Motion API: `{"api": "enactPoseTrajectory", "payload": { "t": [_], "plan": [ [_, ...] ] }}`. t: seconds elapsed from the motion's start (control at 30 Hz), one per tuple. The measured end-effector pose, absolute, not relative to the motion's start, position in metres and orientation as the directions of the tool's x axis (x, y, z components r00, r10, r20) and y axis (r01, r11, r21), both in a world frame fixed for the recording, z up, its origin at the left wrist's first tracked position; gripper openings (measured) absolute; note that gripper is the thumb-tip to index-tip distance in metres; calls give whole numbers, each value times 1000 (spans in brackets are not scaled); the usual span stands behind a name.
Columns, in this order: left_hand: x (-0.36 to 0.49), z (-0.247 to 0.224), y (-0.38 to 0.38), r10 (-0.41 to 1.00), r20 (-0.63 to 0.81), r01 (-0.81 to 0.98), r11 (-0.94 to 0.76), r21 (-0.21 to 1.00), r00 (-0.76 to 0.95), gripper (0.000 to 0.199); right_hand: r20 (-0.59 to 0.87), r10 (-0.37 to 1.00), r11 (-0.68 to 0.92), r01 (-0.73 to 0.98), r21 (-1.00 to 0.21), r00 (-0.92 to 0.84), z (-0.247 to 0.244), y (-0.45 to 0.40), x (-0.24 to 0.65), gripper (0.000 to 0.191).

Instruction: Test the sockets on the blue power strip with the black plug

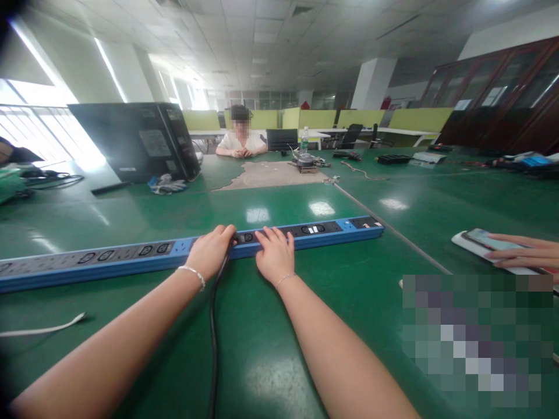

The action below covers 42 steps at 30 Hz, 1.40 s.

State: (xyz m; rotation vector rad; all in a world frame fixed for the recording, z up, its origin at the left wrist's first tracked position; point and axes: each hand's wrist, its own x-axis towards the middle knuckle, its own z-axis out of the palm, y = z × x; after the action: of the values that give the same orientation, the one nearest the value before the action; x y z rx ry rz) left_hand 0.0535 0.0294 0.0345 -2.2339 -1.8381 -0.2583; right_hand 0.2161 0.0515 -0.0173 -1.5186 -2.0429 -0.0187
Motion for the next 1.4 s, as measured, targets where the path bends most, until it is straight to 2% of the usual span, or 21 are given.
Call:
{"api": "enactPoseTrajectory", "payload": {
  "t": [0.17,0.27,0.4,0.57,0.73,0.83,1.13,1.4],
  "plan": [
    [46,16,29,908,373,978,-210,13,191,32,460,868,355,880,-314,-186,-18,52,217,49],
    [40,0,24,869,452,968,-247,43,202,47,462,867,356,883,-307,-189,-17,52,217,49],
    [33,-11,15,851,473,960,-279,36,229,62,474,858,369,882,-294,-201,-18,53,217,49],
    [23,-12,17,855,510,990,-136,38,98,68,526,817,415,874,-254,-236,-15,48,215,51],
    [21,-13,24,849,525,995,-96,36,63,60,600,654,648,751,-129,-462,-4,33,199,53],
    [22,-13,25,842,537,994,-99,44,60,53,593,596,714,695,-83,-542,-1,29,187,49],
    [21,-14,24,834,549,990,-117,74,58,48,621,625,661,744,-96,-474,0,40,165,32],
    [20,-12,22,853,518,989,-120,85,59,52,634,647,638,756,-146,-424,-6,32,163,35]
  ]
}}
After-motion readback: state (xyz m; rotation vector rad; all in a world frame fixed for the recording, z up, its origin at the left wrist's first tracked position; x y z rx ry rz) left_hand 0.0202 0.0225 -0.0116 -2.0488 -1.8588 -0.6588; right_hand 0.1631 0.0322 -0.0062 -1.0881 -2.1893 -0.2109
